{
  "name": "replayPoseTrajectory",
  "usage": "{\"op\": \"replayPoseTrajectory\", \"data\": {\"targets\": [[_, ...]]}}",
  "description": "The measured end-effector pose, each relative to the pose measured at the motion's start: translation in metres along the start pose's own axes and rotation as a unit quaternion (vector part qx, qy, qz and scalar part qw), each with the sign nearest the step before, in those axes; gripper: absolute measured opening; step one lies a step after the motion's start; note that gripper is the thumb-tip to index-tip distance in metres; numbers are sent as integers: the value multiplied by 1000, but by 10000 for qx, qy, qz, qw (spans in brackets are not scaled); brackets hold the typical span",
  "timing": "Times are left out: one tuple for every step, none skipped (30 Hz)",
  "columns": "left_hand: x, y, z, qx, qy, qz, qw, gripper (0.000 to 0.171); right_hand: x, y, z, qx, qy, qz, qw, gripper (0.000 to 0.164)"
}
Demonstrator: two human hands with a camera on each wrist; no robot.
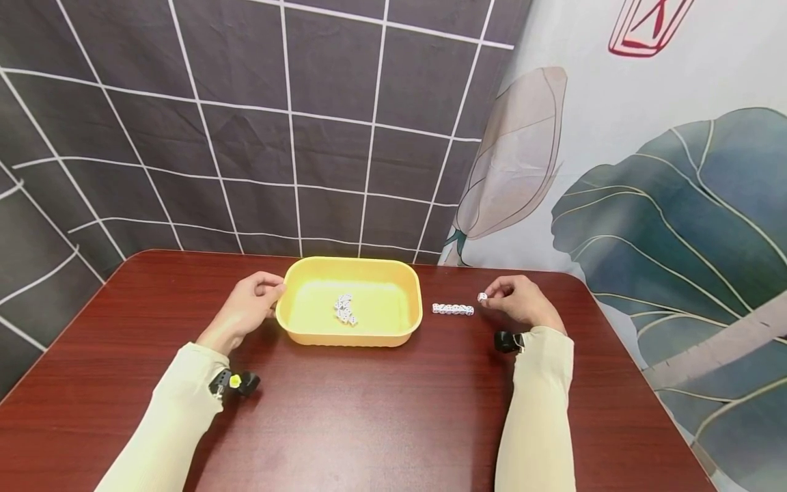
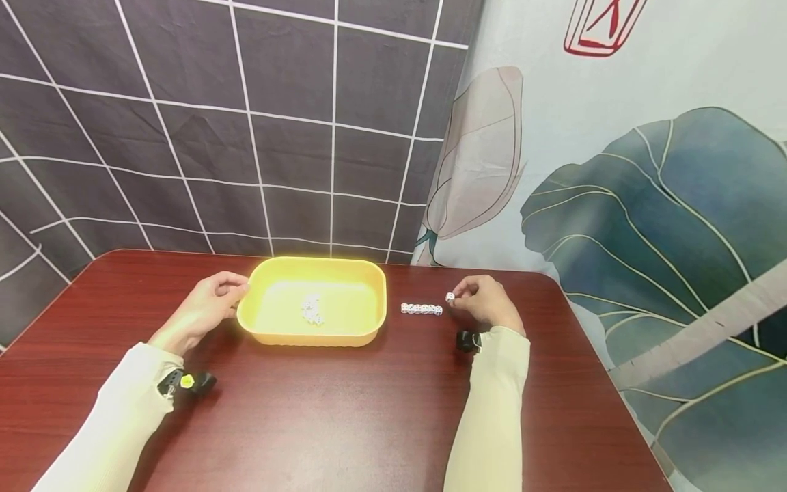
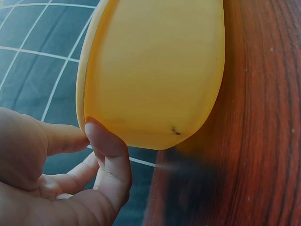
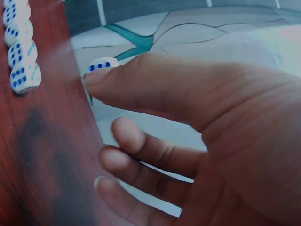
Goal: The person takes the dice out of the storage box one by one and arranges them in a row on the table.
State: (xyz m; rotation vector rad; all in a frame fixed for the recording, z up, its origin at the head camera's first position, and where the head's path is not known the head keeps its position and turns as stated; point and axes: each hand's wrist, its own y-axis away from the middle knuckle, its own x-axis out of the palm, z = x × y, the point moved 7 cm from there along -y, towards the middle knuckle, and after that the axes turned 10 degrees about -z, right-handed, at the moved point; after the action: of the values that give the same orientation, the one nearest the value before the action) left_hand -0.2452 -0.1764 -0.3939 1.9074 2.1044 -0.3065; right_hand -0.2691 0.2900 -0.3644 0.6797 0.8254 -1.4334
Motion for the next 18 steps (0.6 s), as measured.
{"op": "replayPoseTrajectory", "data": {"targets": [[0, 0, 0, 14, 11, -8, 10000, 36, 2, 0, -2, 37, 6, 50, 10000, 10], [0, 0, 0, 24, 18, -13, 10000, 36, 4, -1, -4, 87, 10, 92, 9999, 9], [0, 0, 1, 28, 26, -20, 10000, 36, 6, -1, -5, 119, -1, 145, 9998, 9], [0, 0, 1, 32, 33, -21, 10000, 36, 8, -1, -6, 162, -29, 193, 9997, 9], [0, 0, 1, 32, 41, -19, 10000, 36, 10, -2, -7, 197, -51, 251, 9995, 8], [0, 0, 1, 25, 46, -19, 10000, 36, 13, -2, -8, 235, -75, 308, 9992, 7], [0, 0, 2, 20, 49, -19, 10000, 36, 15, -2, -9, 263, -95, 378, 9989, 7], [0, 0, 2, 11, 48, -13, 10000, 36, 17, -2, -10, 298, -117, 456, 9984, 7], [0, 0, 2, 0, 53, -4, 10000, 36, 19, -2, -11, 317, -123, 533, 9980, 7], [0, 0, 2, -6, 55, 5, 10000, 36, 21, -2, -11, 353, -117, 587, 9976, 7], [0, 0, 2, -9, 53, 9, 10000, 36, 23, -2, -12, 369, -98, 632, 9973, 7], [0, 0, 2, -9, 42, 6, 10000, 36, 24, -2, -12, 389, -89, 656, 9970, 7], [0, 0, 2, -6, 26, 2, 10000, 36, 25, -3, -13, 402, -55, 677, 9969, 7], [0, -1, 2, -7, 17, 8, 10000, 36, 26, -3, -13, 423, -19, 689, 9967, 7], [0, -1, 2, -5, 5, 8, 10000, 37, 27, -4, -13, 432, 22, 696, 9966, 8], [0, -1, 1, -6, -7, 9, 10000, 37, 27, -4, -13, 449, 52, 698, 9965, 8], [0, -1, 1, -10, -20, 14, 10000, 37, 28, -5, -14, 463, 82, 700, 9964, 8], [0, -1, 1, -17, -29, 22, 10000, 37, 29, -5, -14, 475, 107, 709, 9963, 8]]}}
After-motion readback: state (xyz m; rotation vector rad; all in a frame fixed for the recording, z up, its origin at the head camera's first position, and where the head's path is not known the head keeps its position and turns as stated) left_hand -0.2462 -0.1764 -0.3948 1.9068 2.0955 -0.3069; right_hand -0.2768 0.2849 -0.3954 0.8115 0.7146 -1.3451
